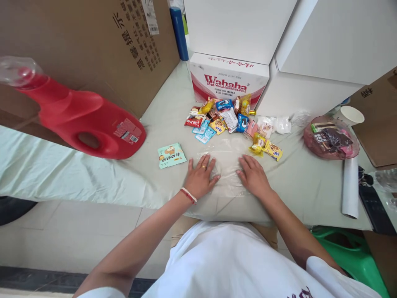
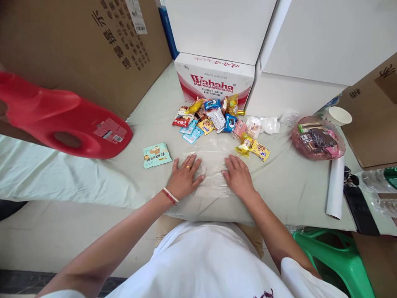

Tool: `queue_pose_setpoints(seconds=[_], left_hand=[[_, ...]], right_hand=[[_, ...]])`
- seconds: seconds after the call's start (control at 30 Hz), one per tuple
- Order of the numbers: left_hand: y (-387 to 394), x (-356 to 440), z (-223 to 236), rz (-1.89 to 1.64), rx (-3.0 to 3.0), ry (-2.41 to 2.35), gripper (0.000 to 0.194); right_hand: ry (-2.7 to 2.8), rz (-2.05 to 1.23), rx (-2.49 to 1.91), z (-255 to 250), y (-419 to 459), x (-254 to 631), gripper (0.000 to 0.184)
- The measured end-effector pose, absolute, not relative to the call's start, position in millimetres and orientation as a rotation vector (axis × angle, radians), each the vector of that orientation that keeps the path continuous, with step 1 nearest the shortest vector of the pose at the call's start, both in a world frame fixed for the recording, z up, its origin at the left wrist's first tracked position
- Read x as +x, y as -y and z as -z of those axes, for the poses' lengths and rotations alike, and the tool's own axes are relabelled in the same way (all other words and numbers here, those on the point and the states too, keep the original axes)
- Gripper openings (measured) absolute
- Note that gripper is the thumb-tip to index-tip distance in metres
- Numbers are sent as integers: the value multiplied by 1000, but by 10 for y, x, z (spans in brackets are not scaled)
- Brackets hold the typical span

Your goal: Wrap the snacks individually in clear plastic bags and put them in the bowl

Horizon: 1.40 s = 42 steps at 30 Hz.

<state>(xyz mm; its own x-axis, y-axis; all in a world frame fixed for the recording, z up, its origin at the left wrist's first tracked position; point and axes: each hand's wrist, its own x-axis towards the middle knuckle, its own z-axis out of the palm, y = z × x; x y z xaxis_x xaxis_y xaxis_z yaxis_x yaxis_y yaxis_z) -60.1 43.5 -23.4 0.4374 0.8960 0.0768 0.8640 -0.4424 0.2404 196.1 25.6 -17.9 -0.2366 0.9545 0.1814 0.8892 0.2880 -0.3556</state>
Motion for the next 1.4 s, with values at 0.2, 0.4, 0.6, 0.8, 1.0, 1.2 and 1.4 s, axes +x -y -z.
queue_pose_setpoints(seconds=[0.2, 0.4, 0.6, 0.8, 1.0, 1.2, 1.4], left_hand=[[-155, -814, 298, -244, 2561, -1543, 81], [-84, -756, 298, -247, 2504, -1521, 86], [-99, -792, 297, -224, 2498, -1491, 100], [-43, -816, 287, -254, 2485, -1489, 102], [64, -865, 315, -306, 2492, -1483, 101], [102, -896, 339, -435, 2378, -1715, 80], [249, -1097, 178, -620, 2633, -1341, 53]], right_hand=[[1673, -298, -1887, 157, -209, 2518, 45], [1972, -63, -1791, -401, -1272, 1994, 41], [2100, -25, -2022, -229, -2414, 1473, 63], [2240, -1, -1808, -583, -1965, 1616, 62], [2682, -322, -1534, -756, -906, 1618, 53], [2677, -510, -1506, -363, -443, 1579, 64], [2305, -634, -1285, -261, 165, 2055, 33]])
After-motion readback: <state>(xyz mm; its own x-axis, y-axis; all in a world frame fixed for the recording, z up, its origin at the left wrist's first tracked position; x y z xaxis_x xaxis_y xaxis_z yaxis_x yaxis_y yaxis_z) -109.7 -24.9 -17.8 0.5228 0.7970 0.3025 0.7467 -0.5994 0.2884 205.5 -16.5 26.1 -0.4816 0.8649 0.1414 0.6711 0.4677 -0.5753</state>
